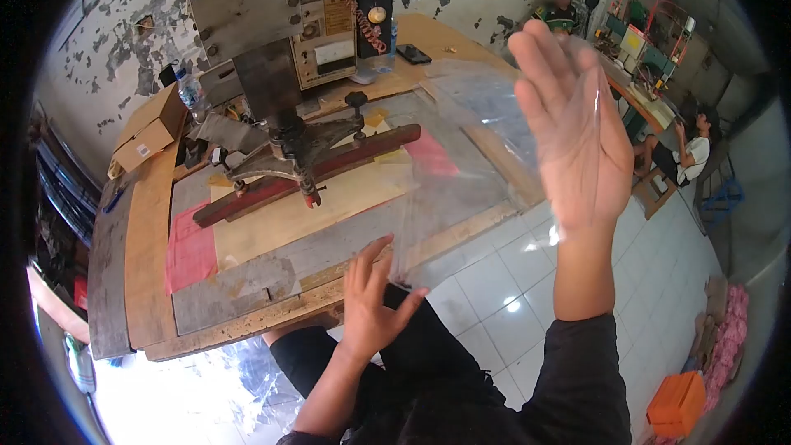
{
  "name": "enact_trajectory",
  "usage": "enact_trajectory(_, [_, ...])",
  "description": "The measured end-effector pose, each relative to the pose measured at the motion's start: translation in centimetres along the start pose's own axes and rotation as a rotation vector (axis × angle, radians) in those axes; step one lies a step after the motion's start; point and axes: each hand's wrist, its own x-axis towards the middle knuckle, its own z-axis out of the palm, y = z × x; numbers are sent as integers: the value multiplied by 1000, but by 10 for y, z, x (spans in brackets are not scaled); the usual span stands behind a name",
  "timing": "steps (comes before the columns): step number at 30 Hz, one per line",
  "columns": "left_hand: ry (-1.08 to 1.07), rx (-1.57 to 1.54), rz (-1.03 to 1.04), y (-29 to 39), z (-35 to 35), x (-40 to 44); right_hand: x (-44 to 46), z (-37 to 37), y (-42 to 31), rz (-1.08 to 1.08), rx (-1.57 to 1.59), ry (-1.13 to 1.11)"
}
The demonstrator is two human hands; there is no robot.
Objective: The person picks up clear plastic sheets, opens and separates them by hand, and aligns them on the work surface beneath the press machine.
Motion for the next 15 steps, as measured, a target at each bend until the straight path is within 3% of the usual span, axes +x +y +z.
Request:
enact_trajectory(5, [-136, -92, 155, 11, 23, 3, 2, 1, -7, 24, 35, -159])
enact_trajectory(10, [-10, -70, 151, 3, 47, -19, 13, 12, -23, -85, -56, -82])
enact_trajectory(12, [-113, -163, -92, 14, 37, -20, 15, 10, -33, -169, -228, -75])
enact_trajectory(15, [70, -234, -39, 22, 39, -8, 17, 9, -37, -178, -284, -88])
